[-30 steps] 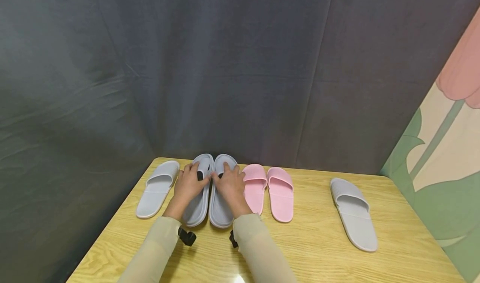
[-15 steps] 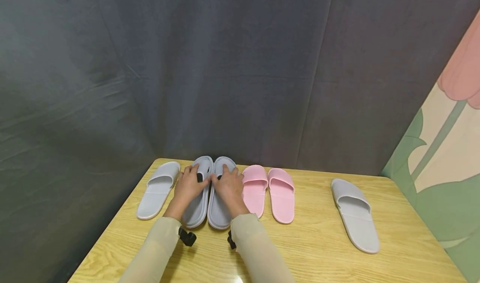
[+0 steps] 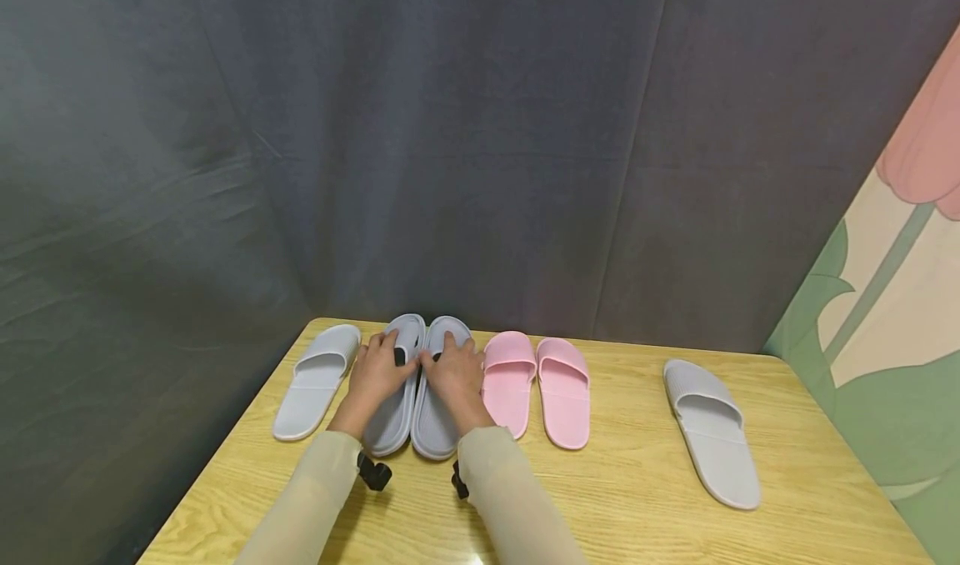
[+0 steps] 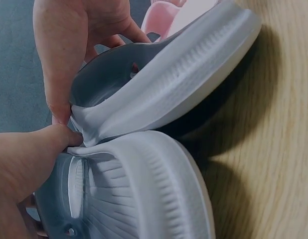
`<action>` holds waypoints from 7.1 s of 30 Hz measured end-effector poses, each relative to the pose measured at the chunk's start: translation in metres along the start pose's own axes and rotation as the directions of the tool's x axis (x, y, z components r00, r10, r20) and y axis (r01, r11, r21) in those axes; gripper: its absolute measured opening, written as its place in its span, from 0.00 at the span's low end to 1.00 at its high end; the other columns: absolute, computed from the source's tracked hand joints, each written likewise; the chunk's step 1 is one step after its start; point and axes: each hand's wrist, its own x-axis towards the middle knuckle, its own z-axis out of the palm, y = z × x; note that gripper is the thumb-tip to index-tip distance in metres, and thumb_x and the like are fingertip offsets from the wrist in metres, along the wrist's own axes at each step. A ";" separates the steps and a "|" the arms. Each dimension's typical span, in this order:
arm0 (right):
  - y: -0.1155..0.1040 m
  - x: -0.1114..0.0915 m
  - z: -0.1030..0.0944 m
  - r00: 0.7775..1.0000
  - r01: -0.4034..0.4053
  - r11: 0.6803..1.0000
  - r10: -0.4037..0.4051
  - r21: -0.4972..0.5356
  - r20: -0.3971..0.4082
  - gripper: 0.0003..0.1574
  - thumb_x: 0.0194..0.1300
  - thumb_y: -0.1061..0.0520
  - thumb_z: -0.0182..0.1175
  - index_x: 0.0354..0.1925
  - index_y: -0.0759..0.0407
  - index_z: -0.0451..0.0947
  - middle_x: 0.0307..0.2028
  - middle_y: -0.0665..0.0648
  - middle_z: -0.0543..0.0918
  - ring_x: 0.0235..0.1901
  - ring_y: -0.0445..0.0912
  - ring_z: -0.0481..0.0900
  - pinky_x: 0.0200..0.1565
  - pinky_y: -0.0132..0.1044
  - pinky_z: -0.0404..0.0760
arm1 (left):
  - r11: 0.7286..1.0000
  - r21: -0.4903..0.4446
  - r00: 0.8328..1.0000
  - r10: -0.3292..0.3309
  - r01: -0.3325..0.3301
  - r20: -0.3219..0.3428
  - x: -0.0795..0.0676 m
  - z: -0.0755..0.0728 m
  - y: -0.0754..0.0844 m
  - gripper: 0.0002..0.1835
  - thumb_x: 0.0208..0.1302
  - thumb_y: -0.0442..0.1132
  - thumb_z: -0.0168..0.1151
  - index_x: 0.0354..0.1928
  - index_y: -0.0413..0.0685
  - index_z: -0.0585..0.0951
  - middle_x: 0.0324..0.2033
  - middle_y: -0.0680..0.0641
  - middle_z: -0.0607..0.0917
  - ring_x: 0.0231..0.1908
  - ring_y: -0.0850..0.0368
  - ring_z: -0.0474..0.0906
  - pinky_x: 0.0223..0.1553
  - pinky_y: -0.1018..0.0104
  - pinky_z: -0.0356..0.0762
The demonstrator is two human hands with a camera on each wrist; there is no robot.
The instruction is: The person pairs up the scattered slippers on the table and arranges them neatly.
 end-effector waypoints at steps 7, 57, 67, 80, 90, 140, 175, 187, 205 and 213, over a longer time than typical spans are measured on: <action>0.000 0.002 0.002 1.000 0.001 1.000 -0.001 -0.013 0.015 0.43 0.67 0.32 0.60 0.71 0.52 0.71 0.63 0.73 0.73 0.60 0.73 0.71 0.59 0.59 0.73 | 1.000 0.004 1.000 -0.007 0.006 0.023 0.003 0.003 -0.004 0.41 0.62 0.57 0.69 0.71 0.42 0.71 0.65 0.32 0.72 0.59 0.29 0.71 0.54 0.38 0.74; 0.002 0.006 0.000 0.984 0.085 0.985 -0.059 -0.147 0.169 0.35 0.74 0.35 0.53 0.71 0.48 0.72 0.68 0.66 0.71 0.64 0.65 0.69 0.58 0.57 0.76 | 1.000 -0.019 0.993 -0.012 0.015 0.116 0.007 0.014 -0.012 0.37 0.68 0.56 0.63 0.72 0.41 0.69 0.70 0.30 0.66 0.65 0.27 0.64 0.62 0.33 0.64; 0.004 0.004 -0.001 0.978 0.129 0.974 -0.094 -0.187 0.187 0.32 0.76 0.37 0.50 0.71 0.46 0.72 0.67 0.67 0.73 0.61 0.64 0.71 0.56 0.56 0.77 | 0.999 -0.029 0.988 -0.015 0.020 0.155 0.006 0.012 -0.012 0.35 0.71 0.53 0.58 0.73 0.42 0.68 0.72 0.30 0.63 0.66 0.27 0.62 0.63 0.33 0.62; 0.010 0.007 0.001 0.971 0.193 0.948 -0.147 -0.255 0.189 0.31 0.77 0.35 0.48 0.70 0.43 0.73 0.64 0.66 0.75 0.58 0.64 0.74 0.49 0.56 0.80 | 0.998 0.042 0.992 0.050 -0.055 0.114 0.000 0.018 -0.019 0.33 0.74 0.53 0.55 0.73 0.41 0.67 0.71 0.28 0.65 0.65 0.25 0.63 0.62 0.33 0.65; 0.013 0.006 0.003 0.973 0.185 0.948 -0.139 -0.259 0.185 0.31 0.77 0.35 0.48 0.72 0.38 0.70 0.69 0.61 0.72 0.63 0.60 0.72 0.50 0.55 0.81 | 0.994 0.077 0.993 0.071 -0.079 0.093 -0.005 0.017 -0.020 0.33 0.76 0.55 0.53 0.73 0.41 0.67 0.71 0.29 0.65 0.65 0.26 0.64 0.62 0.34 0.64; 0.022 0.002 -0.047 0.958 0.207 0.967 -0.170 -0.147 0.229 0.38 0.72 0.37 0.57 0.72 0.52 0.69 0.72 0.66 0.66 0.67 0.66 0.68 0.61 0.59 0.74 | 0.995 0.076 0.989 0.061 -0.072 0.138 0.007 -0.012 -0.019 0.37 0.73 0.60 0.53 0.73 0.41 0.67 0.73 0.32 0.64 0.72 0.31 0.56 0.69 0.35 0.56; 0.059 -0.006 -0.079 0.972 0.216 0.965 -0.198 -0.146 0.127 0.36 0.72 0.40 0.58 0.70 0.59 0.72 0.70 0.70 0.68 0.66 0.70 0.68 0.63 0.63 0.70 | 0.989 0.110 0.987 0.084 -0.100 0.138 0.004 -0.027 -0.040 0.37 0.73 0.59 0.53 0.73 0.39 0.67 0.73 0.31 0.63 0.71 0.30 0.57 0.68 0.34 0.56; 0.077 -0.007 -0.092 0.980 0.176 0.977 -0.162 -0.118 0.120 0.37 0.72 0.41 0.57 0.71 0.58 0.69 0.72 0.71 0.65 0.67 0.72 0.65 0.64 0.63 0.70 | 0.989 0.114 0.988 0.077 -0.093 0.136 0.004 -0.031 -0.055 0.37 0.74 0.58 0.52 0.73 0.37 0.65 0.73 0.30 0.62 0.72 0.29 0.56 0.68 0.32 0.54; 0.101 -0.012 -0.115 0.989 0.127 0.981 -0.114 -0.144 0.098 0.38 0.72 0.40 0.56 0.72 0.57 0.69 0.73 0.70 0.64 0.69 0.70 0.64 0.60 0.68 0.71 | 0.993 0.082 0.990 0.070 -0.081 0.123 0.004 -0.035 -0.062 0.36 0.74 0.54 0.52 0.73 0.37 0.65 0.73 0.29 0.61 0.72 0.29 0.54 0.69 0.32 0.51; 0.115 -0.014 -0.122 0.989 0.133 0.975 -0.117 -0.180 0.095 0.38 0.73 0.41 0.55 0.72 0.61 0.68 0.72 0.72 0.63 0.67 0.72 0.65 0.60 0.66 0.72 | 0.996 0.068 0.990 0.048 -0.058 0.134 0.006 -0.039 -0.070 0.36 0.75 0.55 0.51 0.75 0.37 0.63 0.74 0.29 0.59 0.73 0.28 0.51 0.70 0.31 0.49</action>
